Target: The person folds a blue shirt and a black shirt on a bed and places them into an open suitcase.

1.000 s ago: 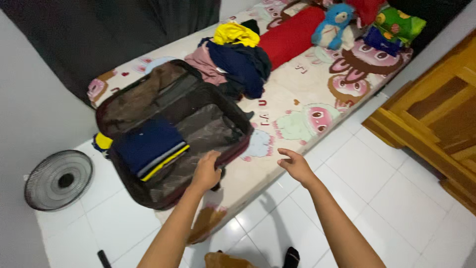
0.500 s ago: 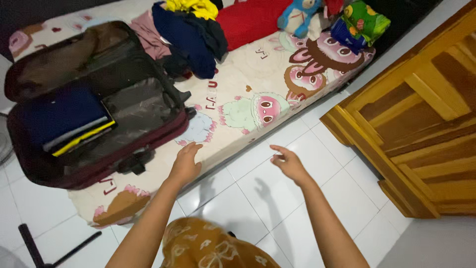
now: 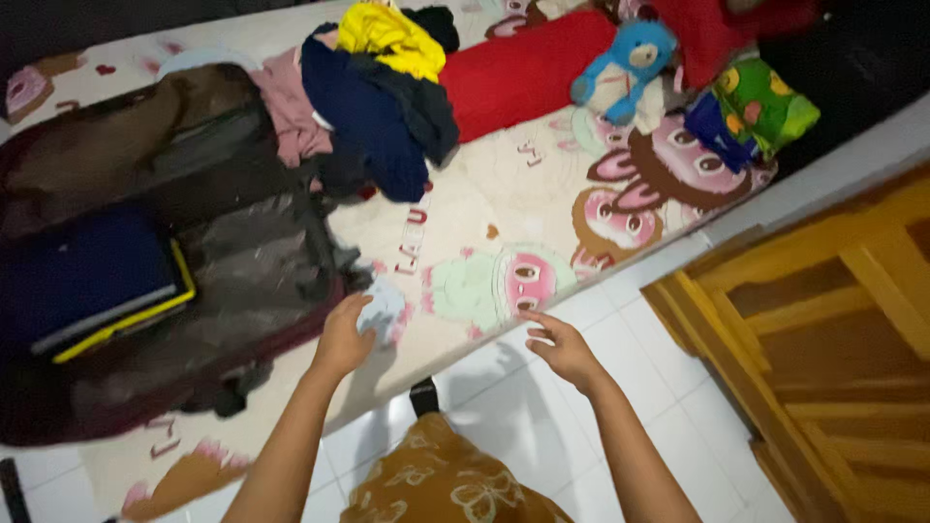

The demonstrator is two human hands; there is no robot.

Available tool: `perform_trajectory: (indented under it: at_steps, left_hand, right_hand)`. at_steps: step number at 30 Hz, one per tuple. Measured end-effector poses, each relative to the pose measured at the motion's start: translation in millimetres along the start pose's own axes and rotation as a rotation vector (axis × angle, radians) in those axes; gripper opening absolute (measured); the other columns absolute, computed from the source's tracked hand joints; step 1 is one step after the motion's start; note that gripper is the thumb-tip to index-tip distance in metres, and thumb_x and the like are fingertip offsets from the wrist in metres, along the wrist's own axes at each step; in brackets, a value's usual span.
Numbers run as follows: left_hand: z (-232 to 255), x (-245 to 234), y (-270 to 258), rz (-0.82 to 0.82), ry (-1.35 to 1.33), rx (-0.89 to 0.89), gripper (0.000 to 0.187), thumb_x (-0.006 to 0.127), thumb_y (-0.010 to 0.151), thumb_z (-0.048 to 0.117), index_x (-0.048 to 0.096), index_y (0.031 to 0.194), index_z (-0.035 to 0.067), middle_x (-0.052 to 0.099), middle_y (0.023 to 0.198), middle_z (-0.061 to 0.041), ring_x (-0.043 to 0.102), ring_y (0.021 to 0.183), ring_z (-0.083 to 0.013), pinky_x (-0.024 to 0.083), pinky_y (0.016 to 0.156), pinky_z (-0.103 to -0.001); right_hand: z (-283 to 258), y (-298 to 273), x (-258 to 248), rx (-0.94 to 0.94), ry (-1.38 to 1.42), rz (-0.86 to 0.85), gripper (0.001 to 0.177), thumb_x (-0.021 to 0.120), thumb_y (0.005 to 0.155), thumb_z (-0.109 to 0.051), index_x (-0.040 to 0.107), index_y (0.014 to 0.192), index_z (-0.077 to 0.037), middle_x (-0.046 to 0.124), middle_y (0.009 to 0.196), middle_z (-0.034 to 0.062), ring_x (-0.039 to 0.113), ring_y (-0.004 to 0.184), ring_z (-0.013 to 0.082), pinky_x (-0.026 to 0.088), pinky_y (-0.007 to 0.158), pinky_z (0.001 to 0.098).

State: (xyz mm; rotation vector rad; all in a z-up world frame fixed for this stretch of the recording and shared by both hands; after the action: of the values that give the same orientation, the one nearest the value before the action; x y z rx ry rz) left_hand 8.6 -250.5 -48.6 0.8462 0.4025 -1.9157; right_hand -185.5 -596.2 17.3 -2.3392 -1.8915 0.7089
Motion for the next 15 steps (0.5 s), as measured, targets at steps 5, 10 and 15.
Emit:
perform_trajectory:
  at_steps: [5, 10, 15]
  left_hand:
    - [-20.2, 21.0, 64.6, 0.087, -0.169, -0.021, 0.058, 0.071, 0.071, 0.004, 0.063, 0.129, 0.003, 0.063, 0.137, -0.020, 0.058, 0.131, -0.0364, 0.045, 0.111, -0.039]
    - [-3.3, 20.5, 117.9, 0.147, -0.153, -0.049, 0.057, 0.071, 0.072, 0.002, 0.063, 0.129, 0.001, 0.059, 0.138, -0.024, 0.055, 0.130, -0.0401, 0.042, 0.111, -0.041]
    - [24.1, 8.5, 147.2, 0.188, -0.183, -0.143, 0.055, 0.070, 0.073, 0.000, 0.065, 0.127, 0.003, 0.061, 0.138, -0.022, 0.056, 0.130, -0.0382, 0.043, 0.110, -0.040]
  right_hand:
    - [-8.5, 70.9, -59.5, -0.090, -0.220, 0.002, 0.054, 0.069, 0.087, -0.002, 0.061, 0.138, -0.016, 0.069, 0.130, 0.0054, 0.067, 0.115, 0.0164, 0.056, 0.093, 0.0297]
    - [-4.0, 144.6, -87.2, -0.092, -0.282, 0.031, 0.054, 0.067, 0.087, 0.002, 0.064, 0.138, -0.014, 0.075, 0.122, 0.0052, 0.073, 0.106, 0.0114, 0.056, 0.089, 0.0276]
    - [22.0, 234.6, -70.5, -0.033, -0.123, -0.261, 0.055, 0.062, 0.088, 0.002, 0.059, 0.141, -0.013, 0.068, 0.133, 0.0036, 0.065, 0.099, 0.0129, 0.056, 0.083, 0.0291]
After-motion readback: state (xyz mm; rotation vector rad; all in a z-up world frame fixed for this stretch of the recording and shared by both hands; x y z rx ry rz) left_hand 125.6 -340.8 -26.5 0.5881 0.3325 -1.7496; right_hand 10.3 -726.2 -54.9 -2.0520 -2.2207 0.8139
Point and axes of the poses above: each hand's wrist, its own y-axis towards the middle knuckle, its own x-axis out of the palm, z = x × y, the point moved 4 cm from there along y, towards the middle knuckle
